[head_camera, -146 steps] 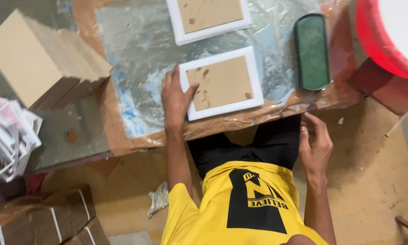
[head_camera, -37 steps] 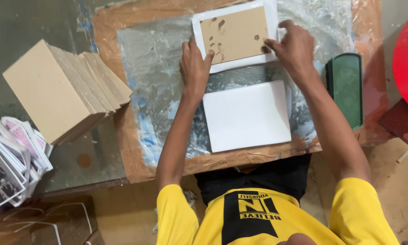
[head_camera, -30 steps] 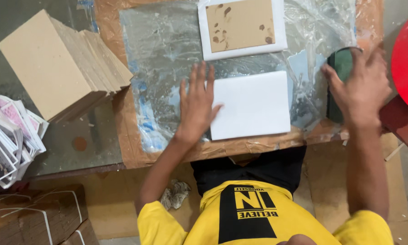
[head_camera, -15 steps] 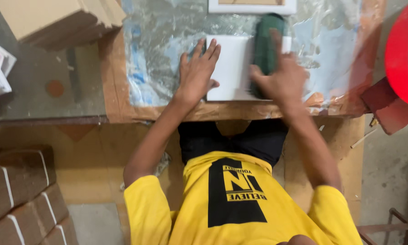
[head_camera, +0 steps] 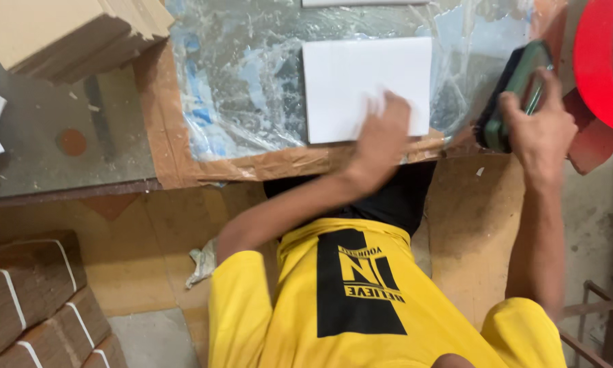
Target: The person applies glue using a handheld sponge to white paper frames, then attaches cardboard rectangles to the back of them one by one.
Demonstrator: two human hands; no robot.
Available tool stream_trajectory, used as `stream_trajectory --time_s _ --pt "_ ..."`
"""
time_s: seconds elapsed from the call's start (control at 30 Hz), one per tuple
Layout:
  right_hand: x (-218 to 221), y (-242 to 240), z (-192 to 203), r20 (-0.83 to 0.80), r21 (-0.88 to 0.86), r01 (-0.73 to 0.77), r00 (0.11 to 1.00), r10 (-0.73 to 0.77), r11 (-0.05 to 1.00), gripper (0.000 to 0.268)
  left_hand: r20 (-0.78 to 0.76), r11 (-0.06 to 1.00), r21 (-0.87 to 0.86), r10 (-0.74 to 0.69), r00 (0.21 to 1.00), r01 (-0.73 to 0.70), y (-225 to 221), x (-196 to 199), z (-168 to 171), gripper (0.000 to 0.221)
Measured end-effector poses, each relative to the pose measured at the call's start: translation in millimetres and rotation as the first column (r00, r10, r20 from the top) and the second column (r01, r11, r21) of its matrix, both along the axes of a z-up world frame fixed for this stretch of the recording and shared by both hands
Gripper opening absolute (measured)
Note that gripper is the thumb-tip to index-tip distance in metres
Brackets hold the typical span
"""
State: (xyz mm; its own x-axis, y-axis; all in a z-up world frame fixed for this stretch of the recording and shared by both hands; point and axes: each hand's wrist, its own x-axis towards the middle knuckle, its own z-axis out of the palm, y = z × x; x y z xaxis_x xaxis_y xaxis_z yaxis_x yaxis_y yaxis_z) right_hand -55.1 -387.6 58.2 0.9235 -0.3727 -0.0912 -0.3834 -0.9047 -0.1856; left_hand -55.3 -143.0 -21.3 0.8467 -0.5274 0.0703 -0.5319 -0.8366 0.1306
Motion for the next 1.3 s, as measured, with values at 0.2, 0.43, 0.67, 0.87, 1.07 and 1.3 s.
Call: stream_trajectory --time_s 0.2,0.43,0.67,0.87,1.07,1.3 --pt "4 92 28 0.155 0.192 -0.257 0.961 0.229 0.947 0.069 0.299 0.989 -0.115 -0.052 0.953 0.090 -94 -50 -84 0.042" --pt "40 304 -58 0.045 0.318 -0.511 0.849 0.526 0.798 0.105 0.366 0.978 -0.135 -0.102 0.925 0.161 -46 -57 -71 0.040" --pt "84 236 -30 0.005 0.471 -0.527 0.803 0.595 0.707 0.074 0.355 0.923 -0.294 -0.136 0.925 0.248 43 -81 -23 0.038" --pt "63 31 -23 0.197 0.260 -0.127 0.977 0.076 0.957 0.051 0.476 0.812 -0.344 0.584 0.658 -0.472 318 18 99 0.058" --pt "29 15 -27 0.319 -0.148 -0.354 0.867 0.383 0.924 0.040 -0.035 0.588 -0.011 0.808 0.588 -0.809 402 107 125 0.058" --pt "-15 63 -11 0.437 0.293 -0.408 0.861 0.258 0.865 0.042 0.277 0.668 0.278 0.633 0.723 -0.691 315 104 192 0.034"
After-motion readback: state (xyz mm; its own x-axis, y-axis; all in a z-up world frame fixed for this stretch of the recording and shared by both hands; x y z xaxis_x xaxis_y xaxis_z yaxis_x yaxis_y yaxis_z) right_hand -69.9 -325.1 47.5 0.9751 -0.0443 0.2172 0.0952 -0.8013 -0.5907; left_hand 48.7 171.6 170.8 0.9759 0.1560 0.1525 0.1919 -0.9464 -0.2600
